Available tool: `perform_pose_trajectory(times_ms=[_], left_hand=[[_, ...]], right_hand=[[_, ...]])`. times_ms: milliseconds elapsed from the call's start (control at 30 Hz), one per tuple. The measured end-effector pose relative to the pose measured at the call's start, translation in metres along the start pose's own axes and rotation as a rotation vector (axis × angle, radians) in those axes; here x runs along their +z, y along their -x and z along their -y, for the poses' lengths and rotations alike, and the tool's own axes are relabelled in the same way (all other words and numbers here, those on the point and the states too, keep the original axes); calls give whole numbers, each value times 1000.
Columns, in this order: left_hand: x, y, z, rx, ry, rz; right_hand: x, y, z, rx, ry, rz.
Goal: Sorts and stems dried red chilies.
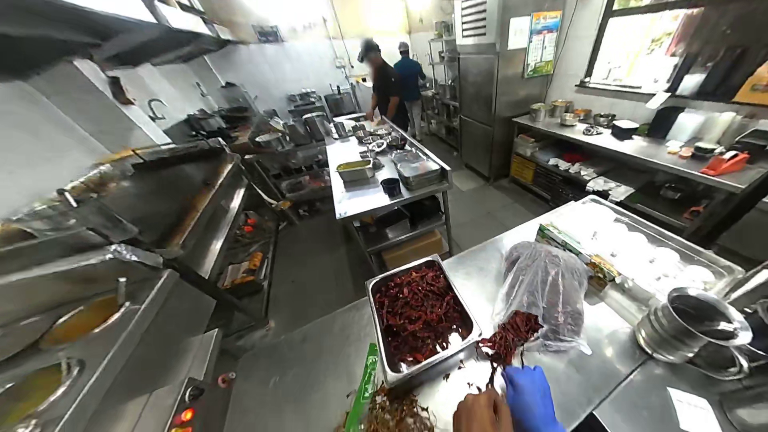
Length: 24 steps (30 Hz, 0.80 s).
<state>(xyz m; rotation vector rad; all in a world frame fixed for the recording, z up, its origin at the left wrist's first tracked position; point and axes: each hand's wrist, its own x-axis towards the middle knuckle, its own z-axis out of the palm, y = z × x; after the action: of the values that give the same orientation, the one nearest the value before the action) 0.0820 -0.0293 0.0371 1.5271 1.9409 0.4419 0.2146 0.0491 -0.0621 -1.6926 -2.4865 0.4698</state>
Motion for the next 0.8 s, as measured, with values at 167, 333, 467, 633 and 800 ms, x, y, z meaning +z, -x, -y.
perform_pose_trajectory(times_ms=[167,333,467,633,800], left_hand=[[-52,-44,44,29,-201,-147],[-82,-95,105,159,-288,-257],[-70,-95,103,283,-258,-386],[2,-89,96,303,-25,-260],[54,-111,95,38,164,-137]], right_hand=[[49,1,-38,-35,-186,311],[32,14,5,-171,-717,467],[25,4,-3,-91,-606,196],[26,10,-52,90,-481,-24],[26,35,-70,151,-511,3]])
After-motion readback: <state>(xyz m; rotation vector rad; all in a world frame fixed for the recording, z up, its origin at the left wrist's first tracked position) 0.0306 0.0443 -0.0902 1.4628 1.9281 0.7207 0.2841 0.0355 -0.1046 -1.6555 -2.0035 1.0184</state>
